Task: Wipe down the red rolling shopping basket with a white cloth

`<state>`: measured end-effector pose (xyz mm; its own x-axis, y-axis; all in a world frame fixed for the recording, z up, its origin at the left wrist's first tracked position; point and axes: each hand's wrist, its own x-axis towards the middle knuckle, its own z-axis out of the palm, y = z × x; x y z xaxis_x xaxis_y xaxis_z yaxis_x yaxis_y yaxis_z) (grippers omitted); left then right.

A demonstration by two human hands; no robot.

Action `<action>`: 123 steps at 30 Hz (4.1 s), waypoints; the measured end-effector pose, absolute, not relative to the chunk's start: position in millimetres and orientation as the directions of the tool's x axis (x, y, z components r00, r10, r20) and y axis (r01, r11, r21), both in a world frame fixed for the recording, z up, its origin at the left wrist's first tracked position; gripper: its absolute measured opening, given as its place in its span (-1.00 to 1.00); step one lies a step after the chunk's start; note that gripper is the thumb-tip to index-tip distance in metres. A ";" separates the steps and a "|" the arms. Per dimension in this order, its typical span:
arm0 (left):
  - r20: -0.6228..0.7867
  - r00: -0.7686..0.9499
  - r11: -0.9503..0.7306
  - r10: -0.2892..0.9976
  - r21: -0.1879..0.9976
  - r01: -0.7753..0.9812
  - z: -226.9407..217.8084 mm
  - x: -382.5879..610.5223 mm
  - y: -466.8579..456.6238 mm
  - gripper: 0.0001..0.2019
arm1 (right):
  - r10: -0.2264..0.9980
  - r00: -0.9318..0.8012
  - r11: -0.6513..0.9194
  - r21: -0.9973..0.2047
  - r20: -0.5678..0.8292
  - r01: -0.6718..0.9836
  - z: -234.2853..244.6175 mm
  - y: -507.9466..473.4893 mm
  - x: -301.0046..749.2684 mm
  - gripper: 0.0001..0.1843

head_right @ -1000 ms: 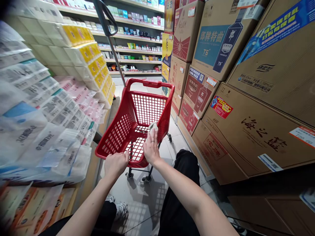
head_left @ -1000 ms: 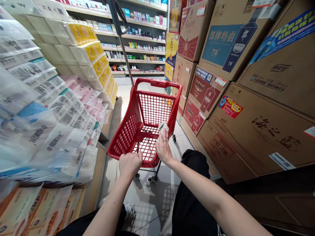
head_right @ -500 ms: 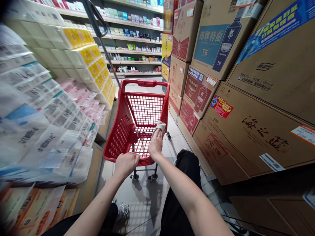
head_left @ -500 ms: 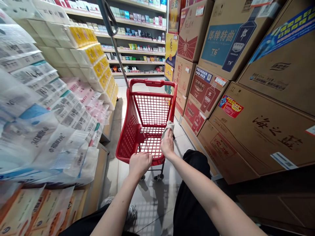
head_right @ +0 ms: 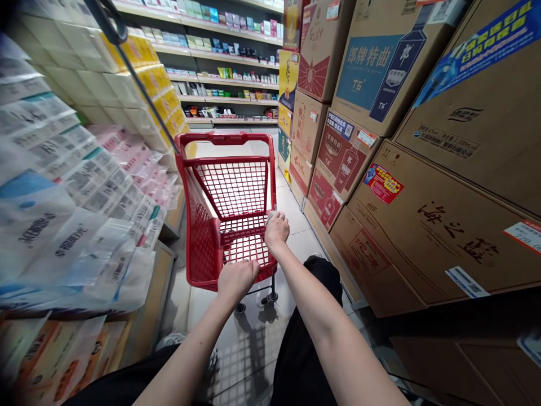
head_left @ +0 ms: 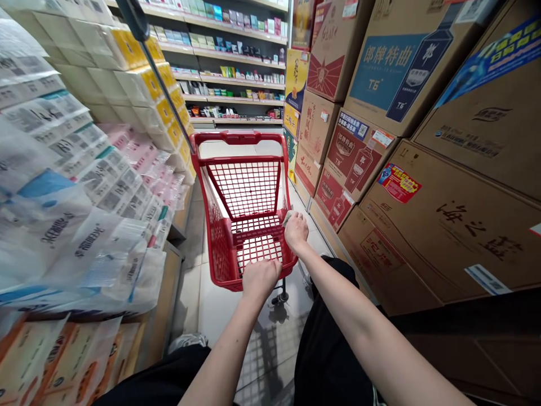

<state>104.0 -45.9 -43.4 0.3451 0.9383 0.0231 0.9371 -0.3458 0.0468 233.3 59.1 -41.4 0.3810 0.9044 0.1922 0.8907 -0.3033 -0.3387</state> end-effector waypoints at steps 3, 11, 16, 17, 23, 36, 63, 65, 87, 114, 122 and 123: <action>-0.004 0.345 -0.344 0.939 0.053 0.938 -40.8 104.9 -44.0 -0.53 | 0.915 0.352 -0.291 -0.280 0.199 0.915 -44.9 38.9 230.4 -0.72; -0.079 0.371 -0.370 0.925 0.026 0.929 -32.8 89.3 -43.8 -0.55 | 0.935 0.318 -0.285 -0.200 0.159 0.937 -49.9 -4.2 212.1 -0.83; -0.065 0.363 -0.362 0.929 0.024 0.932 -34.4 80.5 -47.0 -0.53 | 0.955 0.289 -0.267 -0.231 0.068 0.936 -41.0 13.2 206.9 -0.83; -0.056 0.365 -0.364 0.929 0.022 0.931 -35.3 79.7 -47.5 -0.51 | 0.959 0.280 -0.261 -0.239 0.049 0.935 -38.0 20.0 206.6 -0.83; -0.047 0.422 -0.422 0.905 0.025 0.906 -39.4 78.1 -52.6 -0.49 | 0.958 0.286 -0.272 -0.267 0.013 0.925 -24.6 63.1 202.2 -0.78; -0.024 0.348 -0.348 0.937 0.035 0.937 -42.5 78.0 -47.7 -0.49 | 0.950 0.250 -0.239 -0.079 0.186 0.968 -47.3 0.7 197.6 -0.79; -0.190 0.435 -0.437 0.880 0.033 0.899 -34.4 30.3 -37.8 -0.31 | 0.960 0.251 -0.240 -0.100 0.121 0.966 -38.8 34.8 228.1 -0.74; -0.180 0.443 -0.443 0.878 0.040 0.896 -34.9 32.6 -40.1 -0.32 | 0.961 0.257 -0.245 -0.118 0.104 0.962 -33.0 55.7 230.7 -0.74; -0.201 0.443 -0.457 0.874 -0.028 0.889 -37.8 60.6 -26.4 -0.51 | 0.935 0.325 -0.286 -0.241 0.141 0.927 -47.7 32.5 252.5 -0.76; -0.191 0.276 -0.276 0.942 0.028 0.961 -42.0 35.4 -1.4 -0.38 | 0.766 -0.633 0.641 -0.221 0.114 0.735 -7.4 11.4 287.6 -0.56; -0.157 0.303 -0.301 0.940 0.036 0.953 -44.8 30.3 -2.9 -0.41 | 0.567 -0.824 0.823 0.020 0.028 0.567 -6.2 14.9 293.9 -0.77; -0.152 0.314 -0.312 0.937 0.036 0.949 -45.5 29.8 -3.2 -0.43 | 0.553 -0.833 0.832 0.030 0.033 0.554 -11.6 15.4 290.6 -0.80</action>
